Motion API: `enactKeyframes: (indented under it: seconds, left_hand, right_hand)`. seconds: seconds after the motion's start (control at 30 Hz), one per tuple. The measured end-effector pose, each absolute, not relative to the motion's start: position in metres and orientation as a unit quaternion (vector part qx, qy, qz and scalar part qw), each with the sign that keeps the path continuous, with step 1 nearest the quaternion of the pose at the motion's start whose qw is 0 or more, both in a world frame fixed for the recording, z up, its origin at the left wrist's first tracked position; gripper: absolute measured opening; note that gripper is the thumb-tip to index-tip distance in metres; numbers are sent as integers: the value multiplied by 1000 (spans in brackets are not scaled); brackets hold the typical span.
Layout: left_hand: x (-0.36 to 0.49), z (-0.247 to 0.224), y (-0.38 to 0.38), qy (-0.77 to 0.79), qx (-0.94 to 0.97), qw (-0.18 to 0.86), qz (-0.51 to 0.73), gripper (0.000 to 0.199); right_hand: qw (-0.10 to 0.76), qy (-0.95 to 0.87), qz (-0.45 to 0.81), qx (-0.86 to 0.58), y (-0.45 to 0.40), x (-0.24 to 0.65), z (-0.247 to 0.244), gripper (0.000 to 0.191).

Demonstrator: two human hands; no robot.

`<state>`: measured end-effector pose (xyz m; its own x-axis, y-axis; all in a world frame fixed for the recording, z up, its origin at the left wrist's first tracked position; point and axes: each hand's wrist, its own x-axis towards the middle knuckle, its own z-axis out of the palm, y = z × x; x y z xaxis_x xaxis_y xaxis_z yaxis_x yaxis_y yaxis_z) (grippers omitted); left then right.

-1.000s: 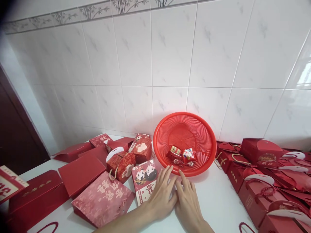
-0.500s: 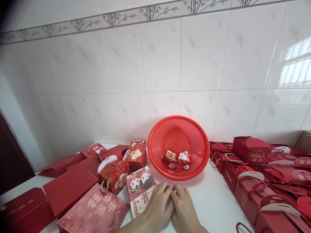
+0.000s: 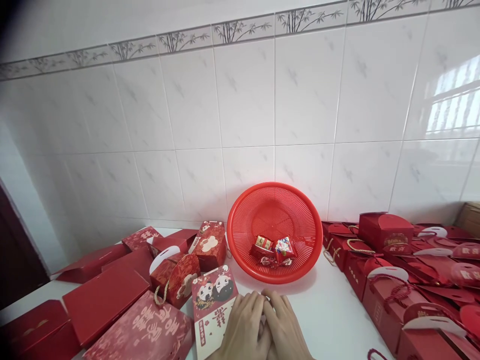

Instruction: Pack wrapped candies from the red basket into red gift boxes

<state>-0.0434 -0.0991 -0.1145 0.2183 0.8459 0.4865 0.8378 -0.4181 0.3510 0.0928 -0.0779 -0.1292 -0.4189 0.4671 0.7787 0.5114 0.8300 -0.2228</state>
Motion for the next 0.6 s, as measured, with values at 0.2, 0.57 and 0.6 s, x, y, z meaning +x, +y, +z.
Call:
enactKeyframes:
  seconds: [0.2, 0.57, 0.6]
  left_hand:
    - [-31, -125, -105, 565, 751, 24, 339, 28]
    - [-27, -68, -121, 620, 772, 92, 107, 46]
    - [-25, -65, -121, 630, 766, 93, 87, 48]
  right_hand:
    - [491, -844, -6, -214, -85, 97, -120, 24]
    - [403, -848, 76, -335, -86, 92, -125, 22]
    - [387, -845, 91, -357, -86, 92, -124, 22]
